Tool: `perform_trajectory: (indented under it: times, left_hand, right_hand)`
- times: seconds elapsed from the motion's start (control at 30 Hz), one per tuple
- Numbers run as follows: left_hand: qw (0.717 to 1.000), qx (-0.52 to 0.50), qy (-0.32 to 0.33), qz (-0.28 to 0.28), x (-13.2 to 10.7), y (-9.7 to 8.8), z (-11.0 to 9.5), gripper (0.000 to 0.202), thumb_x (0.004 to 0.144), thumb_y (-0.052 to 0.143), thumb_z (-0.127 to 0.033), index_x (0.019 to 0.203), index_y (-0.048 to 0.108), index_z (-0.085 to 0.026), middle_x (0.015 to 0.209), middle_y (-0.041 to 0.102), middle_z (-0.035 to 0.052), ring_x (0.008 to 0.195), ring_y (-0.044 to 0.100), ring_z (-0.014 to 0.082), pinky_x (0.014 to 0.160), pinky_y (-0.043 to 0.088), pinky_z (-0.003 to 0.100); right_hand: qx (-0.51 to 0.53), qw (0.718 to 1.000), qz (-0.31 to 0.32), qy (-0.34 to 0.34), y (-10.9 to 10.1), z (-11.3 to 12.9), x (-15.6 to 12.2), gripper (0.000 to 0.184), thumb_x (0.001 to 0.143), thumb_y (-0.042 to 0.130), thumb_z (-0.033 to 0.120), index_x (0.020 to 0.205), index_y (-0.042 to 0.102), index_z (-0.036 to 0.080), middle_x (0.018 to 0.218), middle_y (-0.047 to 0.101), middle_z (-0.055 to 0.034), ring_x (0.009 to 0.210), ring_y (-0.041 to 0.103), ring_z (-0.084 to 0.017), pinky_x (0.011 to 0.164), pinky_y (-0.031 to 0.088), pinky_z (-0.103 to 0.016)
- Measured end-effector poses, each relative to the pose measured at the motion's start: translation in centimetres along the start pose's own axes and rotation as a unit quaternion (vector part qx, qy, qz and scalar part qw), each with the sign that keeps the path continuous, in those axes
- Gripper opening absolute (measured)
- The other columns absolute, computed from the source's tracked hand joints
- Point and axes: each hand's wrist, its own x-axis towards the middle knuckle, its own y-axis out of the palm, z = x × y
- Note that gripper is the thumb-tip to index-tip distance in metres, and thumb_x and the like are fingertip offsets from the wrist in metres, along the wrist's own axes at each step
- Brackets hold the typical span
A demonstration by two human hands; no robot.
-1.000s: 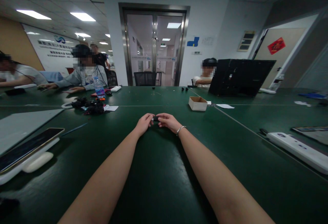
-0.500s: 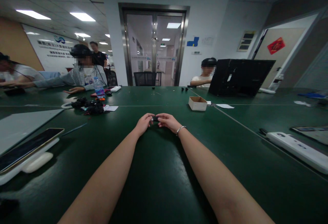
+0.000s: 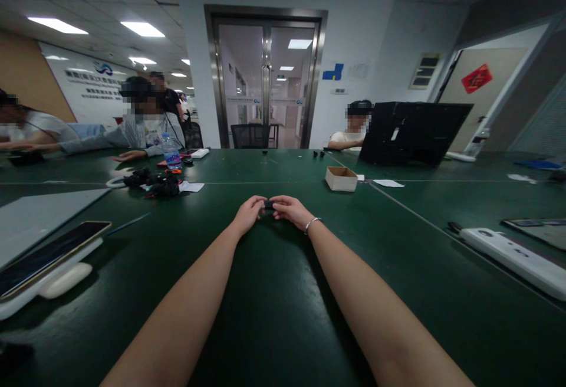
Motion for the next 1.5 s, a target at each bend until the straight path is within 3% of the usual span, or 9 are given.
perform_trajectory:
  times: [0.4, 0.8, 0.97, 1.17, 1.37, 1.5]
  left_hand:
    - [1.0, -0.013, -0.007, -0.008, 0.0, 0.1, -0.2, 0.031, 0.074, 0.047, -0.028, 0.101, 0.057, -0.017, 0.068, 0.054, -0.0004, 0.051, 0.046, 0.0092, 0.049, 0.036, 0.021]
    - [1.0, -0.016, 0.003, 0.012, 0.0, -0.1, 0.0, 0.03, 0.08, 0.04, -0.032, 0.097, 0.058, -0.016, 0.06, 0.052, -0.0006, 0.049, 0.045, 0.0097, 0.048, 0.035, 0.02]
    - [1.0, -0.023, -0.008, 0.01, 0.1, -0.1, 0.0, 0.029, 0.075, 0.045, -0.025, 0.1, 0.058, -0.016, 0.063, 0.054, -0.0012, 0.049, 0.045, 0.0086, 0.048, 0.036, 0.02]
    - [1.0, -0.024, 0.004, 0.008, 0.1, 0.0, 0.0, 0.03, 0.079, 0.043, -0.031, 0.099, 0.057, -0.015, 0.058, 0.053, -0.0015, 0.048, 0.045, 0.0091, 0.048, 0.035, 0.02]
    - [0.999, -0.01, 0.04, -0.027, -0.1, 0.1, 0.0, 0.032, 0.076, 0.051, -0.044, 0.09, 0.056, -0.016, 0.059, 0.051, -0.0021, 0.051, 0.046, 0.0096, 0.048, 0.034, 0.02]
    - [0.998, 0.037, 0.041, -0.01, -0.1, 0.1, 0.2, 0.037, 0.071, 0.057, -0.051, 0.084, 0.058, -0.016, 0.061, 0.053, -0.0014, 0.053, 0.046, 0.0105, 0.05, 0.035, 0.021]
  right_hand:
    - [-0.001, 1.0, -0.003, 0.002, -0.1, -0.2, 0.1, 0.021, 0.075, 0.063, 0.009, 0.096, 0.061, 0.014, 0.078, 0.063, -0.0022, 0.056, 0.059, -0.007, 0.055, 0.054, -0.02]
    - [-0.001, 1.0, -0.006, 0.003, 0.0, -0.1, 0.1, 0.02, 0.076, 0.061, 0.007, 0.096, 0.061, 0.013, 0.078, 0.063, -0.0026, 0.057, 0.059, -0.007, 0.055, 0.054, -0.02]
    - [-0.002, 1.0, -0.004, 0.003, 0.0, 0.0, 0.1, 0.02, 0.077, 0.06, 0.006, 0.096, 0.061, 0.013, 0.076, 0.062, -0.0024, 0.056, 0.058, -0.007, 0.056, 0.054, -0.021]
    - [-0.007, 1.0, -0.002, 0.004, 0.0, 0.1, 0.0, 0.02, 0.077, 0.059, 0.007, 0.096, 0.06, 0.013, 0.075, 0.062, -0.0017, 0.057, 0.058, -0.007, 0.056, 0.053, -0.021]
    - [-0.125, 0.992, 0.008, 0.007, 0.4, -0.4, 0.6, 0.022, 0.069, 0.064, 0.001, 0.087, 0.059, 0.012, 0.068, 0.061, 0.0008, 0.052, 0.055, -0.006, 0.051, 0.048, -0.017]
    - [-0.231, 0.973, 0.004, -0.011, 1.0, -0.5, 0.8, 0.024, 0.061, 0.071, 0.004, 0.08, 0.058, 0.012, 0.071, 0.061, 0.0015, 0.047, 0.051, -0.004, 0.042, 0.042, -0.015]
